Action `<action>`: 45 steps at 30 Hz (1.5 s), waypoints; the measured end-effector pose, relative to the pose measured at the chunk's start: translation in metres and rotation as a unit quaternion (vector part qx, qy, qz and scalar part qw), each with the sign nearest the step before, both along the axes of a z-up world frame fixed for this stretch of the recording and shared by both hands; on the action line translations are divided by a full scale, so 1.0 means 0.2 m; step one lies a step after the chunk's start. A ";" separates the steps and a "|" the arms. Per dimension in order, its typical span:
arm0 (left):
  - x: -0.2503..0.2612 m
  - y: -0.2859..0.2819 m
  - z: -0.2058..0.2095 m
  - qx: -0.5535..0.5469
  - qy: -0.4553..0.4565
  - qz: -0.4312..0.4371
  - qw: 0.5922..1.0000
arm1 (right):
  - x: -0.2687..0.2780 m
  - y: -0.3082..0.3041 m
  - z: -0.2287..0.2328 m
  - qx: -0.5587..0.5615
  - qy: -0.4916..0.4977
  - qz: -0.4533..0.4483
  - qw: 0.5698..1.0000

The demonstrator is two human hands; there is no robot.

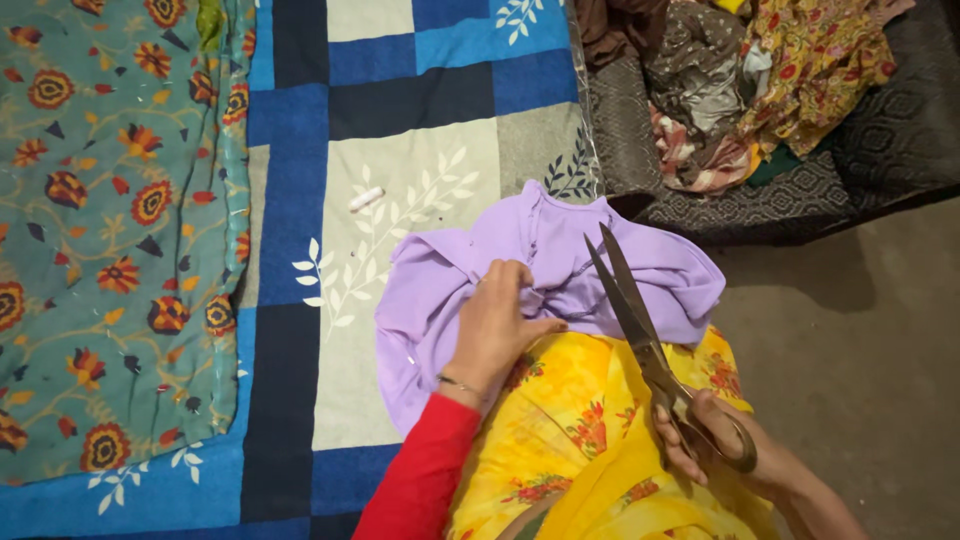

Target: The person sits with a lavender garment on their lap and sews buttons onto it by hand. They thread a needle, stitch through the fabric to attach buttons, mark the fabric with tailor's chalk, cut the thread with scissors, and hold up the garment showing the attached buttons.

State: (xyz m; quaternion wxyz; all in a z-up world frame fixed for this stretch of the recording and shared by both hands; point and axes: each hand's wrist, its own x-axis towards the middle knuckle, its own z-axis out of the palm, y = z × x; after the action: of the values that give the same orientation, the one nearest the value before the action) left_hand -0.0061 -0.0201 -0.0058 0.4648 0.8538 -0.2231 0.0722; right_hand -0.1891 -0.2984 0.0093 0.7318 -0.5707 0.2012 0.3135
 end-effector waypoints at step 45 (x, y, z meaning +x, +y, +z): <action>-0.17 0.16 0.29 -0.051 -0.007 -0.014 0.999 | 0.15 0.07 -0.08 0.054 0.032 0.113 0.992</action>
State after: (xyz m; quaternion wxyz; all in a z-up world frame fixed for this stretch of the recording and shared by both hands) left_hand -0.0391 0.0121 0.0519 0.5072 0.8253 -0.2341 0.0826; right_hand -0.1598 -0.2839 -0.0066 0.7150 -0.5388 0.1415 0.4224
